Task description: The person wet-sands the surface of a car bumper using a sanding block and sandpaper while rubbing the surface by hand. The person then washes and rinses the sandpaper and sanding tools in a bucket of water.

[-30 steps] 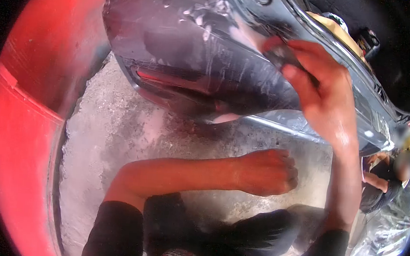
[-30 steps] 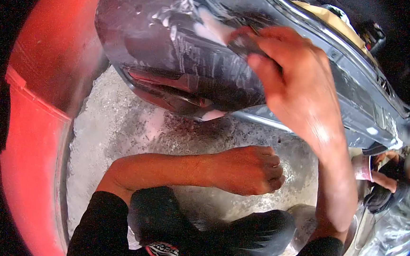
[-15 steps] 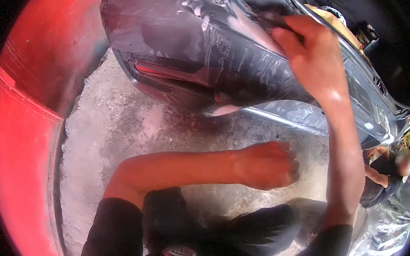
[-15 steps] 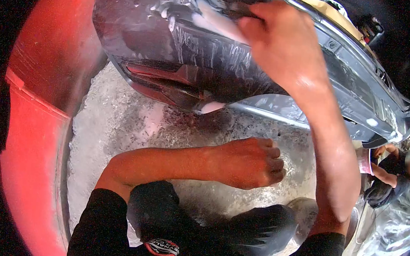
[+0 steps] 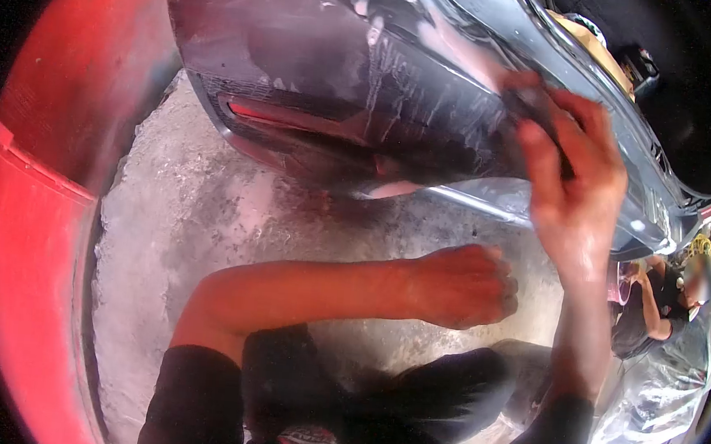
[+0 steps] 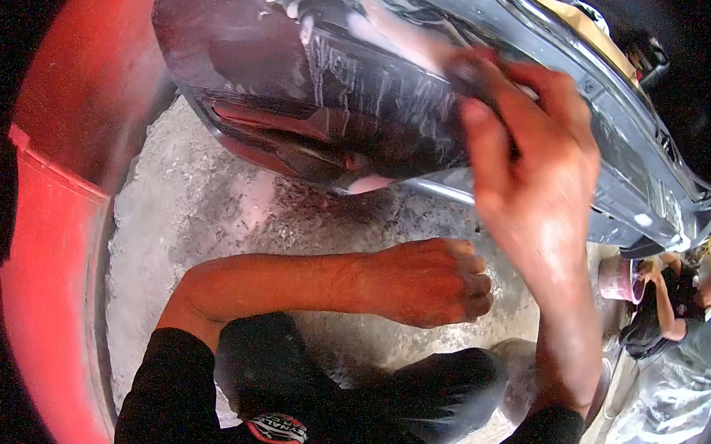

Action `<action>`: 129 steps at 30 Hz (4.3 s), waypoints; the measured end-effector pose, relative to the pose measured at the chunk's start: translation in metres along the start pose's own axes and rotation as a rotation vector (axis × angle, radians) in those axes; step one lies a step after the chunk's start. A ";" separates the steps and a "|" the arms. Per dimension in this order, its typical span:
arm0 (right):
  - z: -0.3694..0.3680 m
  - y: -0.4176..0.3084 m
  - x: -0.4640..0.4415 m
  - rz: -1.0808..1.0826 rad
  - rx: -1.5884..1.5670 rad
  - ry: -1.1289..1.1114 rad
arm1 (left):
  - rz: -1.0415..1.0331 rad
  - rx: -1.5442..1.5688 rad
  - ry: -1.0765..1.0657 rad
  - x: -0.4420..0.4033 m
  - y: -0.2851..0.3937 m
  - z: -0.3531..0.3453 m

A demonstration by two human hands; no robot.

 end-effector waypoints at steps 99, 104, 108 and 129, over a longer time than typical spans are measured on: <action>-0.029 0.008 -0.051 -0.227 -0.203 0.073 | 0.125 -0.873 0.583 0.003 -0.026 0.235; 0.018 0.037 0.004 -0.355 -0.338 0.209 | 0.228 -1.139 0.185 -0.012 -0.034 0.208; 0.046 0.031 0.040 -0.324 -0.351 0.177 | 0.230 -0.938 0.275 -0.036 -0.049 0.148; -0.042 -0.004 0.086 0.094 -0.679 0.225 | 0.921 0.723 1.149 -0.001 0.046 0.094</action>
Point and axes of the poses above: each hand's wrist, its own x-axis away from the middle knuckle, its own z-axis out of the back of the hand, y = z × x, the point moved 2 cm from there along -x, towards the middle knuckle, and after that the axes turned 4 degrees about x, right-handed, at the moved point
